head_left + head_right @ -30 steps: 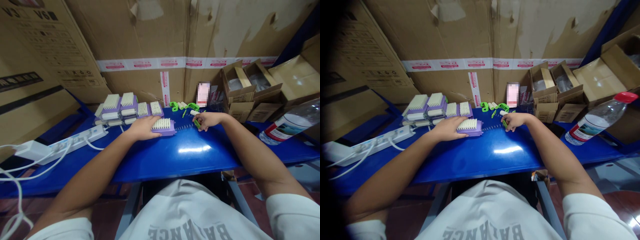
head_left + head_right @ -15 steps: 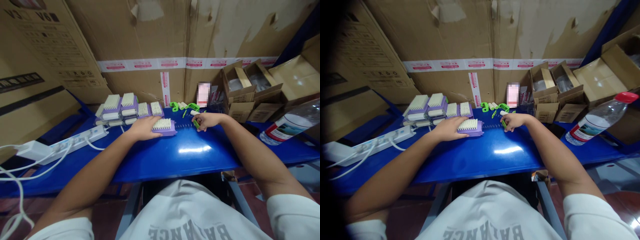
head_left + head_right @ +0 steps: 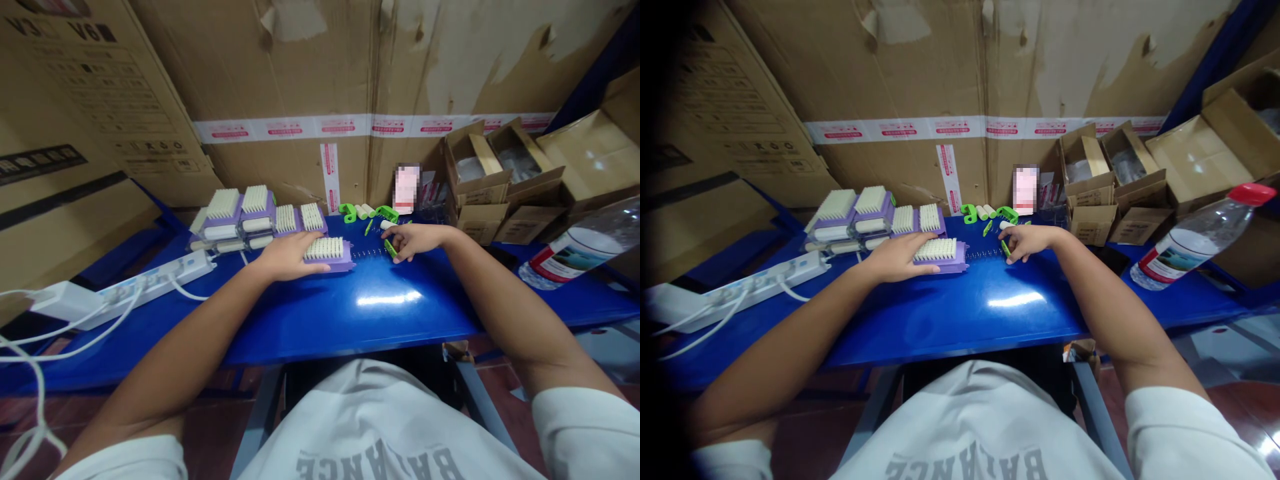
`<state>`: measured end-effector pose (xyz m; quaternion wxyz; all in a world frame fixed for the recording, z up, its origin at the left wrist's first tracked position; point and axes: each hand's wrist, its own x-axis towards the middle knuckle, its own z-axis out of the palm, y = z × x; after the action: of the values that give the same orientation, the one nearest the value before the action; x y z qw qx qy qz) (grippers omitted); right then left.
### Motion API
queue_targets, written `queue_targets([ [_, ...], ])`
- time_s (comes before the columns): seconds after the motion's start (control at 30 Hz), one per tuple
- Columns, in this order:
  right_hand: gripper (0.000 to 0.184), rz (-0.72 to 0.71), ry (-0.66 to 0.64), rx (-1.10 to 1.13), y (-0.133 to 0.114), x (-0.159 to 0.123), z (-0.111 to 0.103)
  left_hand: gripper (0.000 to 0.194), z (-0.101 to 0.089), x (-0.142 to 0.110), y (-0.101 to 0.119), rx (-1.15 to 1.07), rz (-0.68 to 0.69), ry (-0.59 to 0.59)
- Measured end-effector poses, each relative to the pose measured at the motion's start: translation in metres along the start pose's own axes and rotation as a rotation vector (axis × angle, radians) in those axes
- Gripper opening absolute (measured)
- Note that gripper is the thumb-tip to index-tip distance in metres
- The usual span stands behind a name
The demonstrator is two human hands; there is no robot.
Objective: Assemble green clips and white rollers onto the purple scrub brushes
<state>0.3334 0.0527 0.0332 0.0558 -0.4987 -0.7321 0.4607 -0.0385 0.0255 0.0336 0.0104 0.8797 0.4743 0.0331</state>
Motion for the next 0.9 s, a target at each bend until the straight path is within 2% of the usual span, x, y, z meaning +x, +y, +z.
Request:
queue_targets([
  [0.23,0.052,0.112,0.189,0.022,-0.011,-0.004,0.004,0.095,0.001,0.000,-0.001,0.036,0.008,-0.011],
  [0.43,0.032,0.150,0.189,0.014,-0.017,-0.003,0.010,0.092,0.001,0.000,0.000,0.022,0.021,-0.026],
  [0.57,0.004,0.183,0.183,-0.021,-0.019,-0.003,0.009,0.094,0.001,0.000,0.001,-0.011,0.018,-0.028],
  [0.7,0.021,0.227,0.157,-0.061,-0.020,-0.005,0.008,0.094,0.003,0.002,-0.001,-0.033,0.029,-0.016],
  [0.9,0.022,0.201,0.138,-0.081,-0.020,-0.005,0.009,0.094,0.010,0.004,-0.006,-0.052,0.038,0.016],
])
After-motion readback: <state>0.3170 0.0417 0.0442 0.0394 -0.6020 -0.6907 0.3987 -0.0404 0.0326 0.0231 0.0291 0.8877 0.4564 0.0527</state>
